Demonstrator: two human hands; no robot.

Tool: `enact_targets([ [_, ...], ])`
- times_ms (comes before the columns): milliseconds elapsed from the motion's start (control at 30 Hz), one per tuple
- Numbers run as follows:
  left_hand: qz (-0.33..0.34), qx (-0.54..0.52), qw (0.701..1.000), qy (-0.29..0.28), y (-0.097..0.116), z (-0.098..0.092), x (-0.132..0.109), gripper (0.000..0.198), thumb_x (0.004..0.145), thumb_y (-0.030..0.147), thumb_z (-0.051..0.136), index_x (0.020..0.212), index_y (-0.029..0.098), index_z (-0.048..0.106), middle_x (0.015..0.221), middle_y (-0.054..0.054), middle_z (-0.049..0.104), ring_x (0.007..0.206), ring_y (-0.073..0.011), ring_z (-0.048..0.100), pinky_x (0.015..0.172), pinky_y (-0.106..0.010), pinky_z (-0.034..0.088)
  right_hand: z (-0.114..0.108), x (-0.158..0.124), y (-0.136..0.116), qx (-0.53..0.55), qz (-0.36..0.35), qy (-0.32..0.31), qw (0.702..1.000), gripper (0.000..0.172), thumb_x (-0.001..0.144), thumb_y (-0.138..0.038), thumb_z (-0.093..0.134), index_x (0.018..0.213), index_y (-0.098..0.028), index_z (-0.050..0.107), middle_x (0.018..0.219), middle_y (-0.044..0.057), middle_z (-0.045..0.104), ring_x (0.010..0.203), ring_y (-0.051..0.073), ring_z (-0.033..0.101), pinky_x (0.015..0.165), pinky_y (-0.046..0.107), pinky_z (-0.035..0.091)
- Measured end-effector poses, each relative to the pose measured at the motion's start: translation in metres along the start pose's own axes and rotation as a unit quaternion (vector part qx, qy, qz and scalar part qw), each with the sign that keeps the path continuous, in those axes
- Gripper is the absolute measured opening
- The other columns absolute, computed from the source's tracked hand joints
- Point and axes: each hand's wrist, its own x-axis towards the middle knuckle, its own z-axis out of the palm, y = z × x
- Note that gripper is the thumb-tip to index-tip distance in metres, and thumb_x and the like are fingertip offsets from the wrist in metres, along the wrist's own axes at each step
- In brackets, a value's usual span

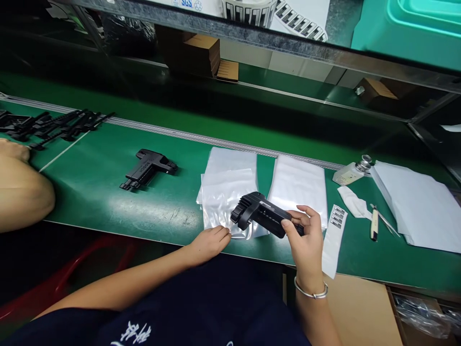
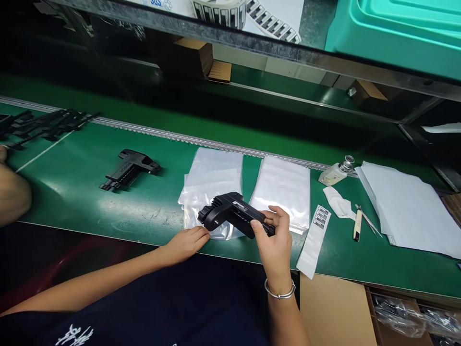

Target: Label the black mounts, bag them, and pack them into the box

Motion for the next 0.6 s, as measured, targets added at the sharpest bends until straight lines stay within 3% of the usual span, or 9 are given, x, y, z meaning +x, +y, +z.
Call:
enact_targets([
  [133, -0.102, 0.042, 0.994, 0.0, -0.007, -0.001, 0.014, 0.031, 0.089, 0.005, 0.037, 0.11, 0.015, 0.058, 0.091, -0.01, 0.064, 0.084, -0.0256, 0.062, 0.07, -0.037, 0.054, 0.003, 0.012, 0.016, 0.13, 0.01, 0.018, 0.991, 0.047, 0.073, -0.039, 0.076, 0.113, -0.023, 0.058, 0.098, 0.007, 0.071, 0.09, 0.023, 0.066, 0.082, 0.041, 0.052],
  [233, -0.151, 0.074, 0.986, -0.012, -0.009, 0.001, 0.02, 0.026, 0.089, 0.015, 0.047, 0.112, 0.01, 0.058, 0.093, -0.013, 0.063, 0.086, -0.0295, 0.061, 0.072, -0.044, 0.054, 0.014, 0.018, 0.038, 0.312, 0.055, 0.057, 0.947, 0.047, 0.072, -0.044, 0.075, 0.111, -0.021, 0.063, 0.1, 0.007, 0.072, 0.095, 0.024, 0.066, 0.088, 0.043, 0.051],
  [300, -0.139, 0.078, 0.986, -0.04, -0.012, 0.003, 0.017, 0.027, 0.088, 0.013, 0.05, 0.114, 0.009, 0.057, 0.095, -0.013, 0.063, 0.088, -0.0285, 0.062, 0.074, -0.042, 0.054, 0.024, 0.018, 0.051, 0.41, 0.119, 0.049, 0.903, 0.042, 0.07, -0.047, 0.076, 0.103, -0.022, 0.068, 0.1, 0.005, 0.073, 0.096, 0.024, 0.066, 0.093, 0.048, 0.05],
  [400, -0.087, 0.081, 0.989, -0.082, -0.019, 0.005, 0.008, 0.043, 0.083, -0.003, 0.046, 0.122, 0.014, 0.055, 0.098, -0.01, 0.062, 0.091, -0.0234, 0.063, 0.074, -0.033, 0.055, 0.036, 0.013, 0.059, 0.49, 0.194, -0.027, 0.85, 0.036, 0.07, -0.048, 0.076, 0.096, -0.024, 0.071, 0.094, 0.003, 0.073, 0.088, 0.021, 0.067, 0.098, 0.051, 0.048],
  [500, -0.072, 0.12, 0.986, -0.087, -0.022, 0.003, 0.005, 0.057, 0.08, -0.007, 0.046, 0.129, 0.02, 0.053, 0.107, -0.012, 0.062, 0.095, -0.024, 0.064, 0.067, -0.029, 0.055, 0.039, 0.01, 0.059, 0.511, 0.194, -0.061, 0.835, 0.039, 0.072, -0.043, 0.076, 0.107, -0.028, 0.07, 0.093, 0.0, 0.071, 0.083, 0.017, 0.067, 0.096, 0.044, 0.052],
  [600, -0.067, 0.16, 0.981, -0.09, -0.019, -0.004, 0.015, 0.06, 0.08, -0.008, 0.045, 0.131, 0.021, 0.054, 0.104, -0.013, 0.064, 0.088, -0.025, 0.066, 0.059, -0.028, 0.055, 0.034, 0.011, 0.058, 0.502, 0.169, -0.045, 0.847, 0.04, 0.073, -0.042, 0.076, 0.11, -0.031, 0.068, 0.094, -0.001, 0.069, 0.082, 0.015, 0.067, 0.089, 0.038, 0.056],
])
